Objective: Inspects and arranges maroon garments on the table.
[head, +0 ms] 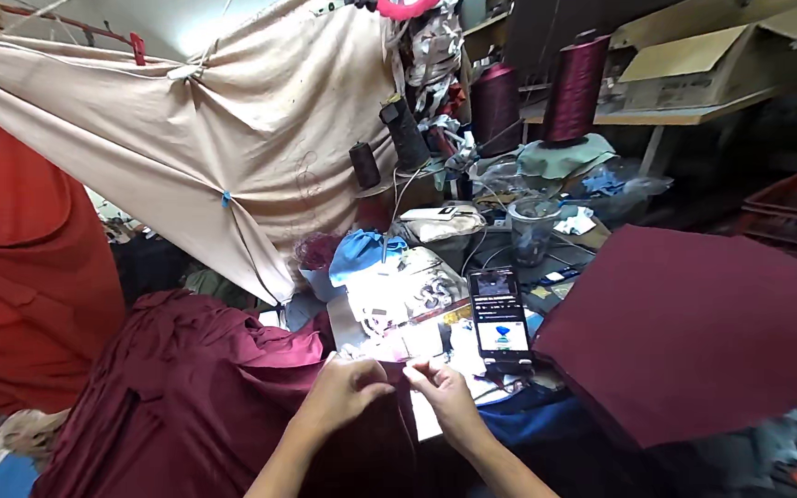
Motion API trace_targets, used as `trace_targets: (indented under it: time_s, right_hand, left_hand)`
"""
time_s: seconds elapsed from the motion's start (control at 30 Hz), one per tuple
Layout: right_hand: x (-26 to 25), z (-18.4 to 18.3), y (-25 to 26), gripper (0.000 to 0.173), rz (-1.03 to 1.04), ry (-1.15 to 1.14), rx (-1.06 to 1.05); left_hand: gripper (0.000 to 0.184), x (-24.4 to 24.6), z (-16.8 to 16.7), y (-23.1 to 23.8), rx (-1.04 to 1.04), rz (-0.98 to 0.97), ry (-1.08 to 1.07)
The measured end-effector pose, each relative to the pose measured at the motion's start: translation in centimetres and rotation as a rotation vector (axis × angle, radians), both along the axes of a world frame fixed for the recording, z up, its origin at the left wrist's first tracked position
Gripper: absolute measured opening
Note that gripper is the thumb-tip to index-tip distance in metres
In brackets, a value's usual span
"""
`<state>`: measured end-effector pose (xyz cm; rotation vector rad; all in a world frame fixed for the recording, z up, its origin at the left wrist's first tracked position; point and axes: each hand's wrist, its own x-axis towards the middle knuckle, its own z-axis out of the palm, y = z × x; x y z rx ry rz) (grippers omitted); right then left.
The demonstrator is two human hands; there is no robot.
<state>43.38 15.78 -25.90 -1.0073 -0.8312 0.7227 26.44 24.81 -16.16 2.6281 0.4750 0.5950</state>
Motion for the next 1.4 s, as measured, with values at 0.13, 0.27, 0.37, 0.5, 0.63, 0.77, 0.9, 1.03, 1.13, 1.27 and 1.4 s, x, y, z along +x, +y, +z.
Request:
trace_targets:
  time_s: [0.13,0.27,0.37,0.5,0.63,0.77,0.9,1.03,1.13,1.27,1.4]
  right_hand:
    - [-1.5,0.7,-0.9,0.009,0.083,-0.039,0.111]
    - [-1.7,0.6,-1.2,0.010,0.078,-0.042,0.130]
    - [-1.9,0.5,-1.3,0.011,0.060,-0.064,0.138]
    - [-2.3,0.5,-1.3,0.011,0.043,-0.071,0.182]
    - [-2.8,0.4,-1.4,0.014,-0.001,-0.109,0.235]
    - [-3.1,-1.1,-1.4,0.030,-0.009,-0.352,0.092]
    - [-3.4,-3.2,-1.3,0.018,0.055,-0.399,-0.041]
    - [-3.0,-3.8,-1.6,0.015,0.051,-0.323,-0.044]
    - [-2.5,-4.1,-1.9,0.012,0.068,-0.269,-0.004]
    - [-1.8,-4.0,-2.6,0.019,0.151,-0.275,-0.064]
    - [-1.4,-3.9,-2.6,0.019,0.146,-0.346,-0.131]
  left_hand:
    - [0.022,0.2,0.0,0.6,-0.046,0.063,0.026]
    - [0.024,0.2,0.6,0.4,-0.154,0.081,0.069]
    - [0.026,0.1,0.8,0.5,-0.199,0.101,0.098]
    - [0.023,-0.1,0.8,0.4,-0.209,0.092,0.112]
    - [0.018,-0.2,1.0,0.2,-0.166,0.083,0.074]
    - [0.014,-0.6,3.0,0.7,-0.026,0.114,-0.060]
    - [0.007,-2.1,7.0,1.5,0.062,0.116,-0.265]
    - [0.007,-4.2,9.8,1.4,0.012,0.186,-0.377]
    - [0.010,-5.1,9.6,1.4,-0.052,0.245,-0.499]
    - [0.010,-5.4,7.9,1.5,-0.019,0.270,-0.614]
    - [0.010,-5.6,6.6,1.4,-0.004,0.264,-0.678]
